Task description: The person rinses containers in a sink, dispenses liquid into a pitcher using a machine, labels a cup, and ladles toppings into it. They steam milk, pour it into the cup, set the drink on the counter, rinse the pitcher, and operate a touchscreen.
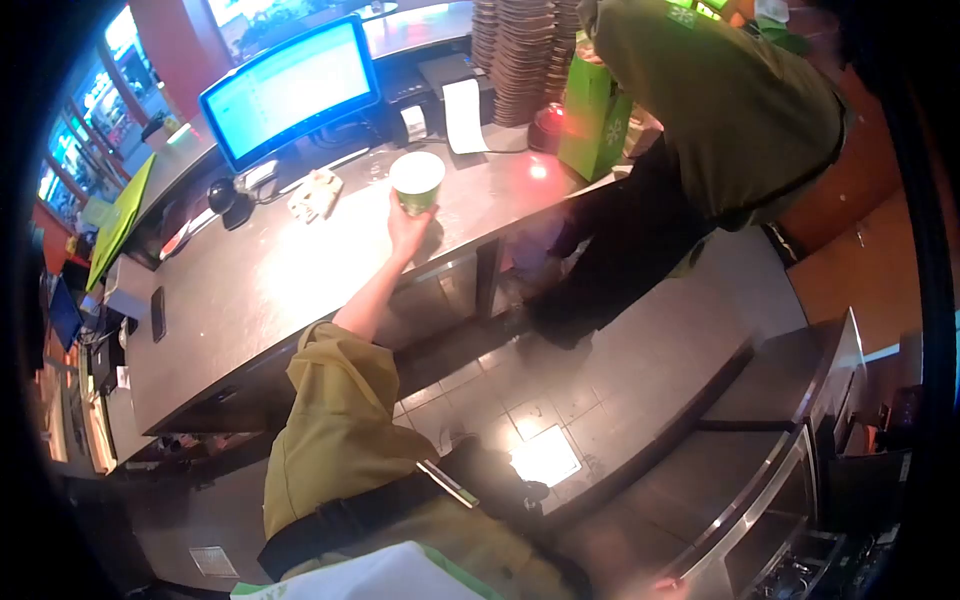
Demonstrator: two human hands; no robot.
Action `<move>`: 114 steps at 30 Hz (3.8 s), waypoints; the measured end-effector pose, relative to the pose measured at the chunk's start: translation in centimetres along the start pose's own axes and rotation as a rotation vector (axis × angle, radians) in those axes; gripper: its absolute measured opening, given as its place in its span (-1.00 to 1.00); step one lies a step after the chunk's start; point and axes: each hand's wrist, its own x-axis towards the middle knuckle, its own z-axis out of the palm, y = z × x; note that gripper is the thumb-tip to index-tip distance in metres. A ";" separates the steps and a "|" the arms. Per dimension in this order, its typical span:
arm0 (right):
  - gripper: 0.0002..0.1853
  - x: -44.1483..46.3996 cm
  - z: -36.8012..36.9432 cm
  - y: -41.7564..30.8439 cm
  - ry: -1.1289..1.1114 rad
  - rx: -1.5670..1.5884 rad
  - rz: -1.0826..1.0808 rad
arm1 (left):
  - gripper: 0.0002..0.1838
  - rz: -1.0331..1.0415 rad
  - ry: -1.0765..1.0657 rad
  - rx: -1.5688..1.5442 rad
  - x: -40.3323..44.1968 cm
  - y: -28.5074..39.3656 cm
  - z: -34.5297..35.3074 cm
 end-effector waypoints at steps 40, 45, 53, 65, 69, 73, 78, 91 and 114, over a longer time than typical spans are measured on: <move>-0.82 -23.9 -37.3 20.7 0.575 -0.141 0.751 | -0.71 0.455 -1.900 -0.848 -79.0 29.8 -3.2; -0.81 -30.2 -42.1 22.8 0.727 -0.236 0.869 | -0.20 -0.023 -2.273 -0.408 -90.4 41.4 -11.1; -0.73 -29.4 -48.0 26.1 0.848 -0.168 0.926 | -0.67 -0.779 -2.460 -0.175 -102.5 42.3 -12.7; -0.46 -19.0 -61.3 48.1 0.333 -0.703 0.911 | -0.53 -0.191 -2.992 -0.243 -106.4 39.6 -26.0; -0.53 -17.9 -61.0 52.3 0.212 -0.734 0.988 | -0.49 -0.164 -3.028 -0.037 -112.1 35.9 -28.3; -0.61 -20.0 -61.4 53.9 0.111 -0.911 0.765 | -0.49 -0.091 -3.018 0.013 -115.1 34.4 -30.4; -0.58 -19.3 -62.0 53.8 0.159 -0.726 0.831 | -0.23 0.153 -3.065 0.004 -118.6 30.4 -30.2; -0.45 -19.7 -62.3 55.4 -0.159 -0.912 0.867 | -0.26 0.065 -3.179 0.082 -121.0 32.1 -30.3; -0.40 -18.7 -63.0 55.3 -0.152 -0.787 0.930 | -0.38 0.079 -3.194 0.229 -120.6 31.1 -29.9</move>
